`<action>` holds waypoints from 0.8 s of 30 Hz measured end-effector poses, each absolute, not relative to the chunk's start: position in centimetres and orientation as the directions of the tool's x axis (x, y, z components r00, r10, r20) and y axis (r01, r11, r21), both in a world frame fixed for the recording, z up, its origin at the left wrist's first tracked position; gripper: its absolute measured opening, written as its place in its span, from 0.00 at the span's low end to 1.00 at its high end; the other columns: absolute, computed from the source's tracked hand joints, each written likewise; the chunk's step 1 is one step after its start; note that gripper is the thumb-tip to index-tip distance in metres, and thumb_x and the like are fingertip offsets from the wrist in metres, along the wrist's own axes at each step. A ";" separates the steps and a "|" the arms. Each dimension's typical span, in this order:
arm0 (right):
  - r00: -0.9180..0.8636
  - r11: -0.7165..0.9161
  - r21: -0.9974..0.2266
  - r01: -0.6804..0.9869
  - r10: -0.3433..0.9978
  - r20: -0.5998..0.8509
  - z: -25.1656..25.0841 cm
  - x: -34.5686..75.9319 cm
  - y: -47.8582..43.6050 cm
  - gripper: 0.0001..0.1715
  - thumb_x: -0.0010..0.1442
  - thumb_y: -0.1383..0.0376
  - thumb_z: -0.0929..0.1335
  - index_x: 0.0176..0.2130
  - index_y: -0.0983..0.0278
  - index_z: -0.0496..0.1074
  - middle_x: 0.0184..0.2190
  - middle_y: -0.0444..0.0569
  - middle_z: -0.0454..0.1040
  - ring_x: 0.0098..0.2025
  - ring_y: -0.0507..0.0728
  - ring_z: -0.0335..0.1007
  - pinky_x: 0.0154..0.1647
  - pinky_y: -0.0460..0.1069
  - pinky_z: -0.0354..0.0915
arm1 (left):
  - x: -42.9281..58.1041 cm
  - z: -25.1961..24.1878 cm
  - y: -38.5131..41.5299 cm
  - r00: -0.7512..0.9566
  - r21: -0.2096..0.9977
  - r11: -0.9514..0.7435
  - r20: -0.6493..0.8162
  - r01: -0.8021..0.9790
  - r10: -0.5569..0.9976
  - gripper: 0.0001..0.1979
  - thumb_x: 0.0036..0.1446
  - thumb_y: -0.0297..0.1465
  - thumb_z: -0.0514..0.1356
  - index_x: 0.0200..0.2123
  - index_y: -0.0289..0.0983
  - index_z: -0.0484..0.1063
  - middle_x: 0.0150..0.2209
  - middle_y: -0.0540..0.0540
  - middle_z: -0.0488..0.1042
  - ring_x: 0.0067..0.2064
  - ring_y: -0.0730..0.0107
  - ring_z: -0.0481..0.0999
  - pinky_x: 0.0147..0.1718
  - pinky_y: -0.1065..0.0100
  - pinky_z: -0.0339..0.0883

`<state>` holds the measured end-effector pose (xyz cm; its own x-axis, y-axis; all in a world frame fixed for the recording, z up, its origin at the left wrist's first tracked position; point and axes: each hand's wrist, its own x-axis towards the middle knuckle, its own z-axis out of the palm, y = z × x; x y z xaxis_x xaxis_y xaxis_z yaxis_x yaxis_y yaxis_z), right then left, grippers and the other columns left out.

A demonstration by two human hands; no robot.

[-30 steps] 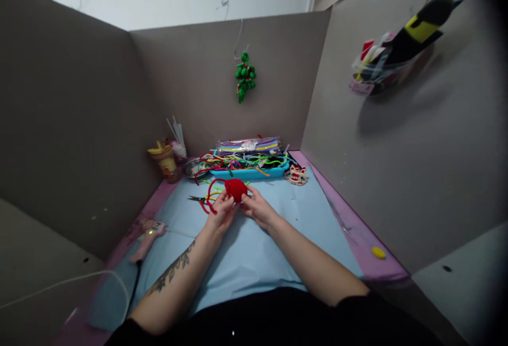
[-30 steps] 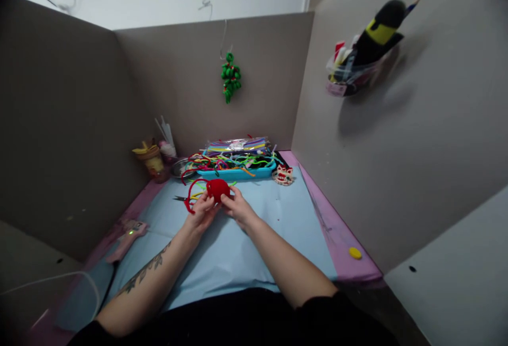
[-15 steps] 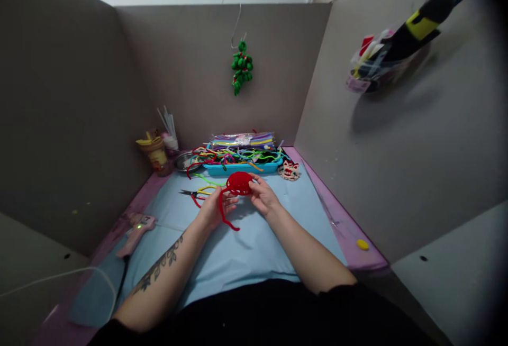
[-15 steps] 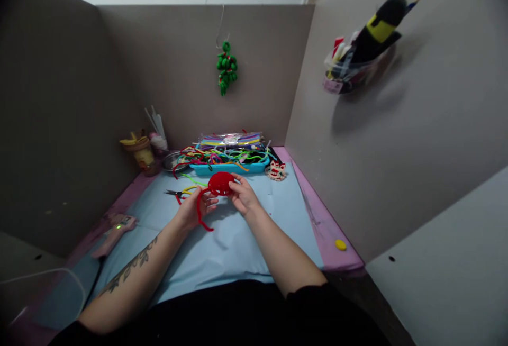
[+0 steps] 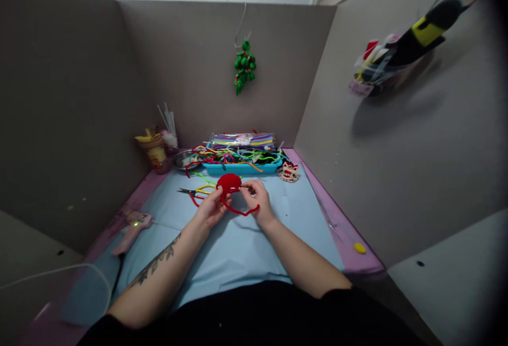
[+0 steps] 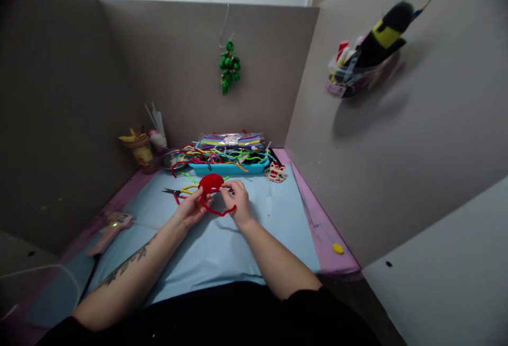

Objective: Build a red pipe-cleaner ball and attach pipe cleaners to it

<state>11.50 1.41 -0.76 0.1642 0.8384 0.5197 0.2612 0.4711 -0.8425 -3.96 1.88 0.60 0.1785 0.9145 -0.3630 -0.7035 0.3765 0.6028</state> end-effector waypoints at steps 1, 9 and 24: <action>0.122 0.511 -0.803 0.306 0.816 0.565 -0.7 11.5 1.3 0.06 0.55 0.63 0.67 0.34 0.61 0.74 0.34 0.48 0.72 0.36 0.56 0.67 0.39 0.51 0.66 | -4.0 0.5 1.9 0.181 0.606 0.373 -0.355 -0.703 0.917 0.06 0.63 0.24 0.53 0.38 0.32 0.70 0.25 0.47 0.76 0.23 0.74 0.76 0.25 0.74 0.74; 0.034 0.535 -0.793 0.292 0.823 0.568 -1.0 11.3 1.3 0.07 0.57 0.63 0.67 0.35 0.54 0.76 0.36 0.50 0.73 0.44 0.61 0.65 0.53 0.58 0.60 | -3.8 -0.2 1.5 0.227 0.682 0.311 -0.212 -0.662 0.950 0.06 0.57 0.26 0.61 0.39 0.32 0.74 0.34 0.45 0.79 0.31 0.72 0.78 0.32 0.71 0.74; 0.117 0.455 -0.855 0.248 0.863 0.492 -0.2 11.5 1.5 0.05 0.53 0.65 0.67 0.28 0.57 0.74 0.31 0.47 0.71 0.38 0.58 0.65 0.44 0.54 0.62 | -3.5 0.7 0.7 0.262 0.783 0.211 -0.063 -0.586 0.963 0.13 0.56 0.29 0.62 0.45 0.32 0.74 0.43 0.40 0.78 0.40 0.67 0.78 0.38 0.69 0.72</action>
